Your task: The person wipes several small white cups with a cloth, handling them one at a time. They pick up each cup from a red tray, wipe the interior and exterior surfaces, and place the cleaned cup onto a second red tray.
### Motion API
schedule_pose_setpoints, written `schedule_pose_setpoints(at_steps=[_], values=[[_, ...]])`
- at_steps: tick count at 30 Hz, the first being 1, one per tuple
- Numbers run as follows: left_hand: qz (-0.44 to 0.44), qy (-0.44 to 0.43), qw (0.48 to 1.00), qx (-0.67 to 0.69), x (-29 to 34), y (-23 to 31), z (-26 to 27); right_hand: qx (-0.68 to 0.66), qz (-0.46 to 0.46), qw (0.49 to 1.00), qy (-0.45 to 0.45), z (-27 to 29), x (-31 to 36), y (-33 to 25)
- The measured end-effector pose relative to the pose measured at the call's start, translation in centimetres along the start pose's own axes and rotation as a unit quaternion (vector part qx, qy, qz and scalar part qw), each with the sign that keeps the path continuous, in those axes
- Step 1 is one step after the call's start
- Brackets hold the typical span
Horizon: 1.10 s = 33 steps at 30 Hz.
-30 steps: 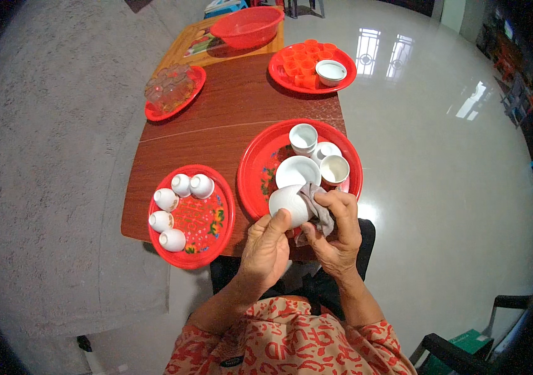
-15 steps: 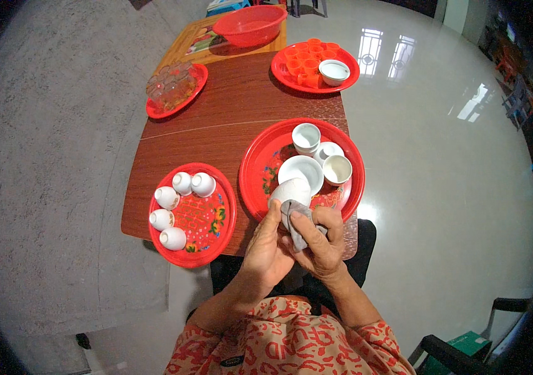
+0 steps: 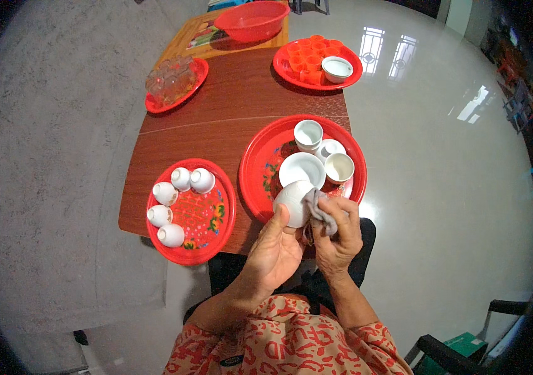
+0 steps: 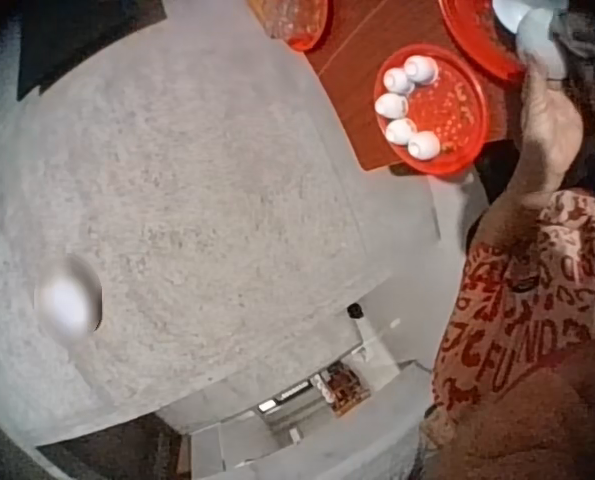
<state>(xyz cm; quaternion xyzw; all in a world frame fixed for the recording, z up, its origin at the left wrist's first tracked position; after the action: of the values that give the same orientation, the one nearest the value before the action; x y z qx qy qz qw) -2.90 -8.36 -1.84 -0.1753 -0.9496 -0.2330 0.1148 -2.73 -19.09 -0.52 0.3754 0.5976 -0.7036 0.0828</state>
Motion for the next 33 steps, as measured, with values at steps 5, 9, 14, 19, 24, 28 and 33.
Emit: schedule_pose_setpoints(at_steps=[5, 9, 14, 19, 24, 28, 33], values=[[0.002, -0.002, 1.0, 0.003, 0.1, -0.2, 0.1, -0.019, -0.012, 1.0, -0.002, 0.5, -0.3, -0.2], [0.01, -0.032, 0.999, 0.0, 0.2, -0.1, 0.1, 0.001, 0.062, 0.998, -0.024, 0.7, -0.3, -1.2], [-0.05, 0.002, 0.997, -0.063, 0.4, 0.2, 0.3, -0.013, 0.021, 1.0, -0.001, 0.9, -0.3, -0.6], [-0.061, -0.026, 0.996, -0.053, 0.5, 0.1, 0.3, -0.1, -0.125, 0.987, 0.022, 1.4, -0.8, 0.2], [-0.063, -0.028, 0.996, -0.058, 0.7, -0.2, 0.0, -0.214, -0.187, 0.958, 0.019, 1.9, -0.7, 1.0], [-0.082, -0.048, 0.99, -0.107, 1.0, 0.2, -0.8, -0.133, -0.113, 0.983, -0.051, 1.9, -1.6, -1.0], [-0.11, -0.05, 0.979, -0.163, 1.1, 1.0, -0.3, -0.167, -0.239, 0.95, -0.11, 1.6, -2.3, -0.8]])
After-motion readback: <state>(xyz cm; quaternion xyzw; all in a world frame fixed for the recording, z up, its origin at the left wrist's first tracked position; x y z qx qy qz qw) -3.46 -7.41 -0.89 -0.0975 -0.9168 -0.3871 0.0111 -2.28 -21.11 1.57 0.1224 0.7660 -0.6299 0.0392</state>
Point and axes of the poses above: each hand's wrist, its own x-axis away from the middle knuckle, its own z-axis out of the back of the hand, y = z × x, the point moved 5 cm from there along -x, towards the middle knuckle, and after that the axes turned 4 degrees about y, right-handed, at the moved point
